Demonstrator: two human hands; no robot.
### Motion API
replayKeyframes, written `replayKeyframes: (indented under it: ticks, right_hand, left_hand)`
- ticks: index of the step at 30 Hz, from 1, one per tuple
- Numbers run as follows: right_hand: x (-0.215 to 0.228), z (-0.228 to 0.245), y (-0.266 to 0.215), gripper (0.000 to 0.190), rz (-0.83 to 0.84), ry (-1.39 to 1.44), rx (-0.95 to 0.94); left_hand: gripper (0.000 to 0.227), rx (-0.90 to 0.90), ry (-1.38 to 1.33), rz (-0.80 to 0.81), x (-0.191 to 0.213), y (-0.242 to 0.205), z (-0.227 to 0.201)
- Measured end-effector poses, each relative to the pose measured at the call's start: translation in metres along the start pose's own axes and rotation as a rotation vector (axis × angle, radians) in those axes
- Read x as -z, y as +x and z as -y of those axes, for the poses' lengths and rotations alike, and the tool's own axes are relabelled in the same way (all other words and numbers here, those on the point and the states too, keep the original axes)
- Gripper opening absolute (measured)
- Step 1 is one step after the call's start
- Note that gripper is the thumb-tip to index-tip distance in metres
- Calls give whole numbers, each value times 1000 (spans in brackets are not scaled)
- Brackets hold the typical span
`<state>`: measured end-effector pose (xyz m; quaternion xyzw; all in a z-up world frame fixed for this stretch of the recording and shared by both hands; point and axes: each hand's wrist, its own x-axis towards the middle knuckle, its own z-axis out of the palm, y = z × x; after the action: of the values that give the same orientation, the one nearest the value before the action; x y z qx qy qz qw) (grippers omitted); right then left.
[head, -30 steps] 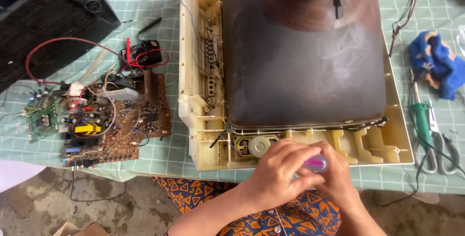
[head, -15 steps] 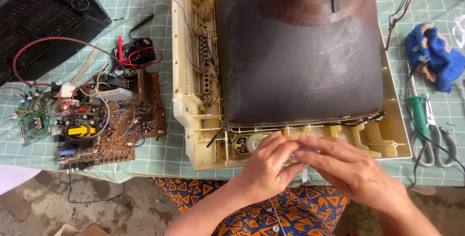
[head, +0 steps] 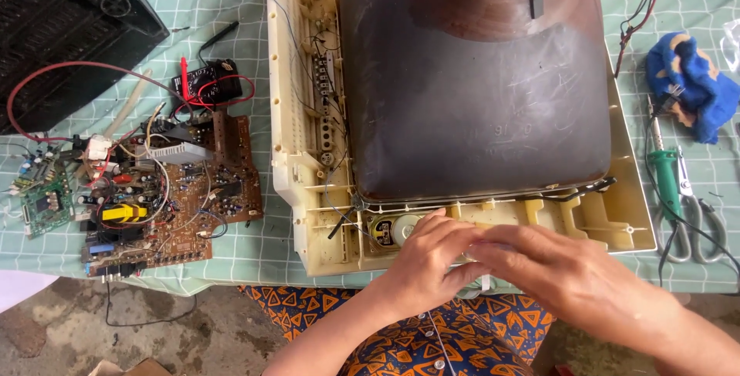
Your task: Installing a speaker into a CRT television chassis using a screwdriver
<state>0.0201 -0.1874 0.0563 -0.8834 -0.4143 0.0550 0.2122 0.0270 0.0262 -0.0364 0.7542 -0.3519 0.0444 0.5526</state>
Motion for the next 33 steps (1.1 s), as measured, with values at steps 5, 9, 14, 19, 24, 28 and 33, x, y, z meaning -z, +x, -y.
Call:
replayKeyframes:
  ticks: [5, 9, 14, 19, 24, 28, 33]
  right_hand:
    - [-23, -5, -3, 41, -108, -411, -54]
    - [-3, -1, 2, 45, 25, -98, -82]
    - [-18, -1, 0, 50, -75, -458, -8]
    - [-8, 1, -1, 44, 40, -187, -40]
    - [-21, -2, -6, 37, 7, -446, -28]
    - [-10, -5, -5, 43, 93, -240, -56]
    - [-1, -5, 1, 36, 125, 47, 43]
  left_hand:
    - [44, 8, 9, 54, -6, -5, 6]
    - [32, 25, -6, 67, -6, -8, 7]
    - [41, 25, -13, 93, -5, -7, 6]
    - [36, 23, 14, 96, -9, -11, 9]
    - [44, 42, 42, 85, -13, -10, 7]
    - [35, 57, 16, 70, -14, -10, 6]
    - [42, 56, -8, 114, -16, -13, 9]
